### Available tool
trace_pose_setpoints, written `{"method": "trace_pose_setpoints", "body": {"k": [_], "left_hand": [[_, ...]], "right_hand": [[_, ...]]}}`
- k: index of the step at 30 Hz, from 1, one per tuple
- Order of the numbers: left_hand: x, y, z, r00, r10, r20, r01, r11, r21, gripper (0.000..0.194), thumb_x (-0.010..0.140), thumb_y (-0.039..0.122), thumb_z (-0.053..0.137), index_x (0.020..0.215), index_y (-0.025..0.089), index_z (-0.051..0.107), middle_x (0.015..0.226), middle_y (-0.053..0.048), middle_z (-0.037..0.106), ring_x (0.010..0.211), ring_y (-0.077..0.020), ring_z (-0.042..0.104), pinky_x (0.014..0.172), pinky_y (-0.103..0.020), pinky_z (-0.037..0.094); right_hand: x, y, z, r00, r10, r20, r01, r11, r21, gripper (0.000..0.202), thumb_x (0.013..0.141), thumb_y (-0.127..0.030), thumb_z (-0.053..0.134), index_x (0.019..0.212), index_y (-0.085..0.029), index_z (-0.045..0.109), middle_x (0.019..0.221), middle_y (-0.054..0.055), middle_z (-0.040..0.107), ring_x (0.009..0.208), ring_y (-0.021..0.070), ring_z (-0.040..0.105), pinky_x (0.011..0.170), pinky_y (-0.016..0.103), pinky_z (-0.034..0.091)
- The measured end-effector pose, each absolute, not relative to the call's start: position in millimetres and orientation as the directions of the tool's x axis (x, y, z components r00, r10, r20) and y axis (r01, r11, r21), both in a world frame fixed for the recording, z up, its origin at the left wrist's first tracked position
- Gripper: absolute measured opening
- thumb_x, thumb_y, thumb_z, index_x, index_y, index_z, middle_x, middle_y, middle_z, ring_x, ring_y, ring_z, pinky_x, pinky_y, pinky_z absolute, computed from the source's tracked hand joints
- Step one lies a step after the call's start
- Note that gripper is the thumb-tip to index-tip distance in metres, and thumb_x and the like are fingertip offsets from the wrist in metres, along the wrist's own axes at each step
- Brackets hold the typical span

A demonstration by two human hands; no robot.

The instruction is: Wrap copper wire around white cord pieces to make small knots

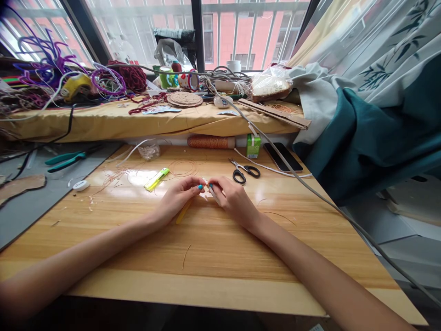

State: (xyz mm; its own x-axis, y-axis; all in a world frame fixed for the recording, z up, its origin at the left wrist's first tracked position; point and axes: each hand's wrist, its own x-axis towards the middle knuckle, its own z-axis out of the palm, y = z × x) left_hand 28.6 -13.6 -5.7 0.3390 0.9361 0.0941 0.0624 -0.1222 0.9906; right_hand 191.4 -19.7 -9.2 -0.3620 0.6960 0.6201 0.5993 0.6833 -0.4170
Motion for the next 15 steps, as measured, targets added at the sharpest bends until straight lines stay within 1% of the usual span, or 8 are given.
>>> {"method": "trace_pose_setpoints", "body": {"k": [3,5,9,12,15], "left_hand": [[28.1,-13.5,-6.4,0.345,0.931,0.121,0.102,-0.166,0.981,0.012,0.075,0.019,0.047,0.084,0.014,0.053,0.082,-0.001,0.056,0.079,-0.011,0.051,0.075,-0.023,0.038],[27.8,-13.5,-7.4,0.352,0.921,0.163,0.131,-0.221,0.966,0.012,0.076,0.018,0.045,0.085,0.015,0.053,0.085,-0.002,0.057,0.081,-0.0113,0.052,0.076,-0.024,0.039],[28.1,-15.5,-8.4,0.348,0.906,0.24,0.183,-0.317,0.931,0.012,0.078,0.015,0.042,0.087,0.016,0.05,0.088,-0.002,0.057,0.083,-0.011,0.053,0.076,-0.024,0.039],[28.8,-17.6,-7.5,0.336,0.904,0.264,0.198,-0.342,0.918,0.011,0.078,0.014,0.042,0.088,0.017,0.046,0.086,-0.002,0.056,0.08,-0.0104,0.053,0.074,-0.023,0.04],[29.0,-18.3,-6.8,0.329,0.902,0.28,0.217,-0.36,0.907,0.009,0.079,0.014,0.042,0.088,0.017,0.043,0.084,-0.002,0.055,0.078,-0.0099,0.053,0.072,-0.023,0.041]], "right_hand": [[191.8,-19.6,-8.0,-0.37,0.704,0.606,0.577,0.686,-0.444,0.016,0.081,-0.013,0.043,0.089,-0.015,0.057,0.083,0.005,0.063,0.075,0.0137,0.058,0.07,0.025,0.046],[192.1,-19.5,-6.6,-0.363,0.724,0.586,0.56,0.672,-0.484,0.018,0.081,-0.013,0.044,0.091,-0.014,0.058,0.087,0.006,0.064,0.08,0.0143,0.058,0.073,0.026,0.046],[192.0,-19.8,-4.7,-0.329,0.808,0.489,0.496,0.589,-0.639,0.019,0.079,-0.016,0.047,0.093,-0.017,0.059,0.092,0.005,0.064,0.084,0.0147,0.059,0.073,0.026,0.048],[191.1,-19.9,-5.6,-0.325,0.858,0.398,0.394,0.506,-0.768,0.022,0.078,-0.017,0.049,0.098,-0.018,0.057,0.095,0.004,0.063,0.085,0.0146,0.06,0.074,0.026,0.049],[190.0,-19.9,-7.2,-0.329,0.881,0.341,0.282,0.436,-0.855,0.024,0.078,-0.018,0.049,0.1,-0.019,0.056,0.097,0.004,0.063,0.087,0.0144,0.06,0.076,0.027,0.05]]}}
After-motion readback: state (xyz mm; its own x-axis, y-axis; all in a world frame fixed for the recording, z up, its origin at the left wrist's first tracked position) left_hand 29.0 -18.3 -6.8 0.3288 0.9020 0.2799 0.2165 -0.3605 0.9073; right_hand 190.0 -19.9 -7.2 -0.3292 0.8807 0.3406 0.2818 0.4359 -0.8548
